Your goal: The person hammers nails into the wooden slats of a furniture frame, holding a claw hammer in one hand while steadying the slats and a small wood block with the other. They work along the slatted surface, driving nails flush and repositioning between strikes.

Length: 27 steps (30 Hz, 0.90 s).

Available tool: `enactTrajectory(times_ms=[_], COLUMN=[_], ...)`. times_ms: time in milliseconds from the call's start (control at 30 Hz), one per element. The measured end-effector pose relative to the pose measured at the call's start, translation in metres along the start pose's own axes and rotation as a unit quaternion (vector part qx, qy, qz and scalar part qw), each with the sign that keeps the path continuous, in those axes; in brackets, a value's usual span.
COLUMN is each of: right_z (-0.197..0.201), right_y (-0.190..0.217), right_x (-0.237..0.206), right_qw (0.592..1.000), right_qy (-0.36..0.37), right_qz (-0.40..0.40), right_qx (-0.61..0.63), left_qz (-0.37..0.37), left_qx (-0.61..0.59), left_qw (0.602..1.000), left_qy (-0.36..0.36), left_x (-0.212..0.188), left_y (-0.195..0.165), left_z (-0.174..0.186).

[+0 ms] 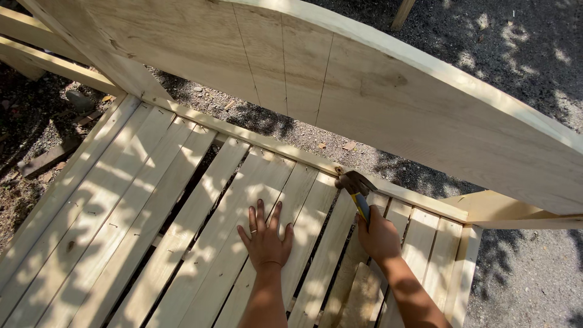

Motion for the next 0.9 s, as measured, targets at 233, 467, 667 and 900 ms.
enactTrajectory(times_ms=[233,467,667,900], right_z=[0.019,0.022,0.015,0.004], right_y=[0.027,0.031,0.022,0.024], right_x=[0.025,0.061,0.063,0.061], right_qw=[0.988,0.976,0.972,0.965], right_qy=[0.148,0.104,0.15,0.121], right_qz=[-0.017,0.17,0.115,0.09], right_qx=[-0.036,-0.086,-0.143,-0.215], left_qz=[0.027,0.047,0.044,0.019], left_qx=[0.041,0.067,0.059,0.023], left_qw=[0.999,0.996,0.995,0.999], left_qy=[0.017,0.046,0.069,0.019], left_x=[0.006,0.009,0.011,0.01], left_y=[0.0,-0.001,-0.003,0.006], left_z=[-0.007,-0.011,-0.005,-0.019])
Point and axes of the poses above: each hand's wrist, its own x-axis towards the middle knuckle, its own z-axis out of the back of the hand, y = z × x, the point moved 1 cm from there along x, towards the middle knuckle, and after that the axes turned 13 degrees about y, right-handed, at the moved point
